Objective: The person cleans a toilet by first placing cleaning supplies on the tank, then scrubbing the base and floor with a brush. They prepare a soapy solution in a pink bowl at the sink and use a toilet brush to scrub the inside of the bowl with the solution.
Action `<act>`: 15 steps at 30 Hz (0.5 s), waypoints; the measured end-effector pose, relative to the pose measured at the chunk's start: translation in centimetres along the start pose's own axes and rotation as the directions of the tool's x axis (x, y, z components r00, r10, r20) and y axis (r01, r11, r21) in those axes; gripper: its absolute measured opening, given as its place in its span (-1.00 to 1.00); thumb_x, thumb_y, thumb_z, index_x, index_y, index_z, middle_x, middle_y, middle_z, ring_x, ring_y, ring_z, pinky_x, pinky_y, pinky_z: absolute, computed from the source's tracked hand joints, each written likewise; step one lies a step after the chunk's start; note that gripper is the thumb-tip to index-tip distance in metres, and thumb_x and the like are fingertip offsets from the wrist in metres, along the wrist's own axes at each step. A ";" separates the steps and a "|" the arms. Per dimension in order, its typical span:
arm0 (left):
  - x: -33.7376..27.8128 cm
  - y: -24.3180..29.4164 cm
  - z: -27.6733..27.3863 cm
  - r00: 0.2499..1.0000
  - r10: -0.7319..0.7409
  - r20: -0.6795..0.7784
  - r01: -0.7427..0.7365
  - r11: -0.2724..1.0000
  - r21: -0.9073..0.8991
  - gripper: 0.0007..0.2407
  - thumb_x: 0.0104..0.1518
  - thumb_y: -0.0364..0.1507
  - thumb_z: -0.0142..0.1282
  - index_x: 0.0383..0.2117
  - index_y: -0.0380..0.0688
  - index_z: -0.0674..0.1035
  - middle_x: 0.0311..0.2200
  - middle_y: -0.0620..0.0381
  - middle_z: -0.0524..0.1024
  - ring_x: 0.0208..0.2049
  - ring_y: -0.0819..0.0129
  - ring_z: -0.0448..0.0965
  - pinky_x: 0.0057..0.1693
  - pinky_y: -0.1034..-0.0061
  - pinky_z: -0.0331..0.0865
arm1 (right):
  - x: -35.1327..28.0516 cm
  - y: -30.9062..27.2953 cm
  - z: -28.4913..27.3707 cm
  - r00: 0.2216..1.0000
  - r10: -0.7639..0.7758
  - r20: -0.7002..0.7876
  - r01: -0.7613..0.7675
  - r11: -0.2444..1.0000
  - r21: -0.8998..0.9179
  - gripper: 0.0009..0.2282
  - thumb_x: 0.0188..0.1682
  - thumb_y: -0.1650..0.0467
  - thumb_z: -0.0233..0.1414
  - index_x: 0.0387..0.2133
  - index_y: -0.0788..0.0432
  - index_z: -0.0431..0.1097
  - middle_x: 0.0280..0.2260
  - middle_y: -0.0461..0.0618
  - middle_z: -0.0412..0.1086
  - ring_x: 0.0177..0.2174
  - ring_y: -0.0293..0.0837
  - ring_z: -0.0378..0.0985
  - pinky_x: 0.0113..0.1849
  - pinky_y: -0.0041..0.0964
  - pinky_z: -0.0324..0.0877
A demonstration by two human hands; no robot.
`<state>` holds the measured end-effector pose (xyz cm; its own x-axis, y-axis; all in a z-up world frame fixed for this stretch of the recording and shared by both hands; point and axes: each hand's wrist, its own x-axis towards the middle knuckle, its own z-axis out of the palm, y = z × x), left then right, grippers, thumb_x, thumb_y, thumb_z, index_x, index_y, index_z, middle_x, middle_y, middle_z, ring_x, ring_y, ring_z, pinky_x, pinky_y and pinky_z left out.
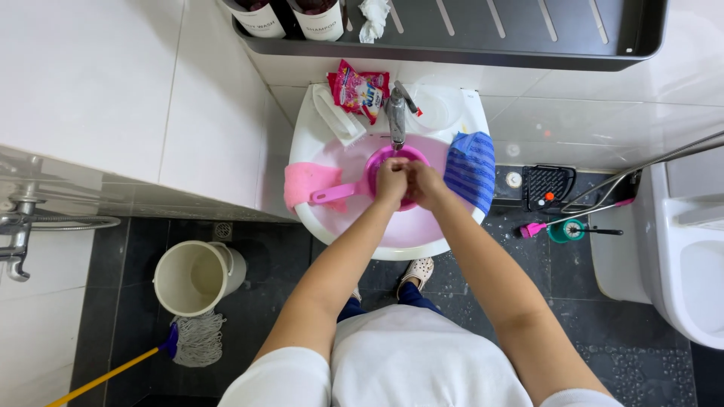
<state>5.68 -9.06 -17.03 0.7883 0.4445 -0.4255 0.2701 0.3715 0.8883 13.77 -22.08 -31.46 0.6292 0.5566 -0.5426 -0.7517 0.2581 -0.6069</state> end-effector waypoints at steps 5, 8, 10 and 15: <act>8.8 -8.8 -0.2 0.881 -0.467 0.069 0.468 0.846 -0.256 -0.81 0.18 -0.51 -0.04 -0.12 -0.06 0.54 -0.28 -0.03 0.60 -0.34 0.15 0.63 -0.22 0.25 0.54 | -8.3 -4.2 14.5 0.956 0.133 -0.260 -0.137 0.991 0.003 -0.76 0.13 0.30 -0.11 -0.09 0.17 0.40 -0.14 0.10 0.48 -0.10 0.04 0.53 -0.01 0.03 0.43; 7.4 -7.5 0.5 0.871 -0.489 -0.057 0.437 0.822 -0.366 -0.82 0.22 -0.45 -0.01 -0.14 -0.21 0.59 -0.30 -0.02 0.60 -0.35 0.16 0.63 -0.21 0.27 0.54 | -7.1 -3.6 13.3 0.928 0.211 -0.307 -0.174 0.974 0.144 -0.73 0.13 0.28 -0.14 -0.08 0.17 0.40 -0.11 0.11 0.48 -0.08 0.09 0.52 0.01 0.12 0.41; 5.2 -6.5 1.2 0.852 -0.495 -0.170 0.393 0.821 -0.415 -0.80 0.28 -0.39 0.01 -0.13 -0.25 0.58 -0.32 0.01 0.59 -0.36 0.19 0.61 -0.21 0.28 0.51 | -5.9 -3.1 12.1 0.915 0.253 -0.313 -0.191 0.958 0.215 -0.70 0.13 0.28 -0.17 -0.09 0.18 0.42 -0.10 0.12 0.51 -0.08 0.10 0.54 0.01 0.12 0.41; -3.7 0.0 1.9 0.924 0.370 0.101 -0.383 0.884 0.266 -0.64 0.21 -0.50 -0.13 0.13 -0.32 0.47 0.20 -0.27 0.40 0.26 -0.01 0.28 0.30 0.24 0.11 | -0.1 -0.7 4.9 0.949 0.104 -0.298 -0.153 0.978 -0.144 -0.52 0.16 0.12 -0.32 -0.14 0.22 0.44 -0.20 0.26 0.50 -0.16 0.19 0.55 -0.12 0.08 0.44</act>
<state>3.82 -12.29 -15.15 0.8839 0.4653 -0.0471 0.0840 -0.0589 0.9947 13.31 -18.45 -28.18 0.5775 0.3193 -0.7513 -0.8025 0.0532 -0.5943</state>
